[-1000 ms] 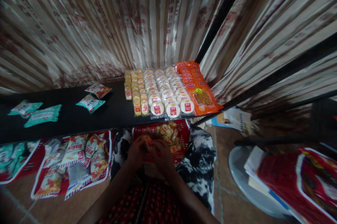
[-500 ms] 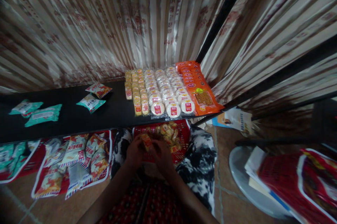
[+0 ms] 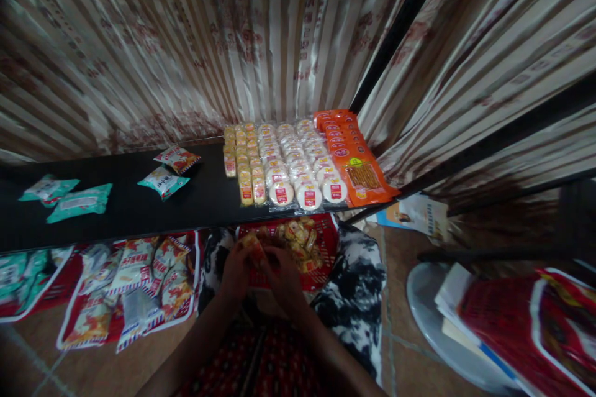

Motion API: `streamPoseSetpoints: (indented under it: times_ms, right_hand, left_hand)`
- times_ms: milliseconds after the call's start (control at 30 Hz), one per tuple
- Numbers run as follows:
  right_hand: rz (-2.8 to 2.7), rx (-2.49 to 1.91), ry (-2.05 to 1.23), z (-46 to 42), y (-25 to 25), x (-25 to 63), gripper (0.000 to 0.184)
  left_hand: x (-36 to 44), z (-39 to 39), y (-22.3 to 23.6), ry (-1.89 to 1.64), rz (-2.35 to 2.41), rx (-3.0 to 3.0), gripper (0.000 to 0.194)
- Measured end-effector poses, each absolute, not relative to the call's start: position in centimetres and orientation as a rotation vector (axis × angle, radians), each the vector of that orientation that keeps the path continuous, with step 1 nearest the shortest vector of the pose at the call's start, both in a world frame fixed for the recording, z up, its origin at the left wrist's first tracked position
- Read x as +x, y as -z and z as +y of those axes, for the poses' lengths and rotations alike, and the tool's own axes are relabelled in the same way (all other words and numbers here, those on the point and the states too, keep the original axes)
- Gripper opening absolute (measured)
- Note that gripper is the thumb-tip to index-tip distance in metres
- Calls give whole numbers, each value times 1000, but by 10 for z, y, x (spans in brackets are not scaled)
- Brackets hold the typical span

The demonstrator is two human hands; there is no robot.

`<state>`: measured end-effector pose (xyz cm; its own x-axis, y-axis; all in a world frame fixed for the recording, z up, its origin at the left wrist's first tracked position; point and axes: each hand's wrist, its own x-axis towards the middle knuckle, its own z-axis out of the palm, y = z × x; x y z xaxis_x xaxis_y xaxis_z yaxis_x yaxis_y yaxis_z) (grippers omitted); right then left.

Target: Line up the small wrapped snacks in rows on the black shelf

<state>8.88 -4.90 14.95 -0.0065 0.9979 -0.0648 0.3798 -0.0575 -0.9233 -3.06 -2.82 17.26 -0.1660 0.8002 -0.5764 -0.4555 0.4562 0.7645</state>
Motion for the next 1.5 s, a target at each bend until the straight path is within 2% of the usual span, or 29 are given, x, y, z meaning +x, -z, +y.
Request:
streamPoseSetpoints:
  times_ms: [267, 600, 867, 1033, 1500]
  right_hand:
    - [-1489, -1542, -1012, -44, -152, 78, 22]
    - [-1525, -1548, -994, -42, -152, 71, 17]
    - [-1619, -1547, -967, -31, -165, 61, 12]
    - [-1576, -1548, -959, -23, -168, 53, 15]
    - [-1645, -1420, -965, -7, -180, 38, 27]
  left_hand:
    - [-39, -29, -186, -1148, 1360, 403, 22]
    - [-48, -29, -208, -1128, 1391, 455, 11]
    - [-54, -26, -186, -1199, 1456, 453, 26]
    - [-62, -22, -175, -1229, 1534, 430, 28]
    - [-77, -7, -191, -1292, 1632, 594, 32]
